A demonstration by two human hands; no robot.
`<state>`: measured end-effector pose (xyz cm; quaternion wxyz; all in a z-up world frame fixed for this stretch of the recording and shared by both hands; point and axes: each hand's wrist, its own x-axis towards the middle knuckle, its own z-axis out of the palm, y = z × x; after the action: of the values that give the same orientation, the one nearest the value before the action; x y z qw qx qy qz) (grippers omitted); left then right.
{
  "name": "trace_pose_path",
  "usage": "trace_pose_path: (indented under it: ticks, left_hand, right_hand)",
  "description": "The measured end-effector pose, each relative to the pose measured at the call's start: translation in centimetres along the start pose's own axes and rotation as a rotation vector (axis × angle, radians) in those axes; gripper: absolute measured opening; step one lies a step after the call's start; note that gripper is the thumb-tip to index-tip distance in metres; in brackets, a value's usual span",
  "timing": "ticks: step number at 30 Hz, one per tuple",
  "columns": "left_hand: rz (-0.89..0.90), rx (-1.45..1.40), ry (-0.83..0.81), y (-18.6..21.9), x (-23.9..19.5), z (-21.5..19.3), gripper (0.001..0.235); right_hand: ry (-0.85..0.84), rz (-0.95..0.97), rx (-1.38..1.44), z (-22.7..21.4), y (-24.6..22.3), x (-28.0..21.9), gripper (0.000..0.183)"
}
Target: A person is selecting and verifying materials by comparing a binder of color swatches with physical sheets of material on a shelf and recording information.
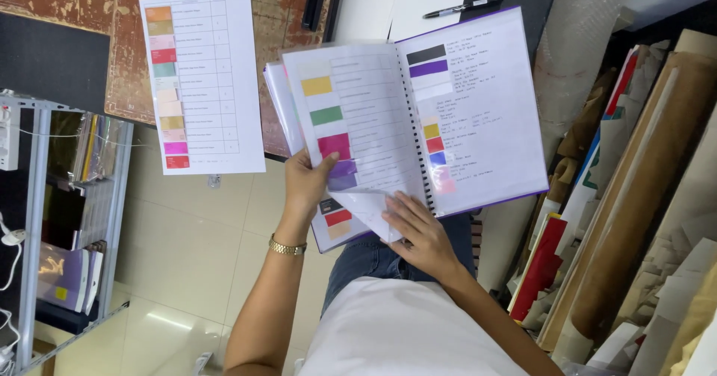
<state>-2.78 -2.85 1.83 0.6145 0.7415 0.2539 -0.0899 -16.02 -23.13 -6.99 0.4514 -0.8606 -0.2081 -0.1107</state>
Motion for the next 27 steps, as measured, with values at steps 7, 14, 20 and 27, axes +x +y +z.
trace_pose_path:
  ticks: [7, 14, 20, 27]
  left_hand:
    - [-0.041, 0.025, 0.068, -1.9, 1.0, -1.9, 0.015]
    - [-0.060, 0.003, 0.088, -1.8, 0.8, -2.2, 0.016]
    - [-0.055, -0.031, 0.087, -2.2, 1.0, -2.3, 0.018]
    - [-0.237, -0.266, -0.137, -4.0, 1.8, -2.7, 0.021]
  right_hand:
    - [-0.068, 0.132, 0.075, 0.2, 1.6, -1.5, 0.063]
    - [0.220, 0.979, -0.175, -6.7, 6.8, -0.8, 0.090]
    - [0.229, 1.192, -0.033, -8.1, 8.7, -0.8, 0.089]
    - [0.334, 1.167, 0.003, -7.4, 7.0, 0.2, 0.076]
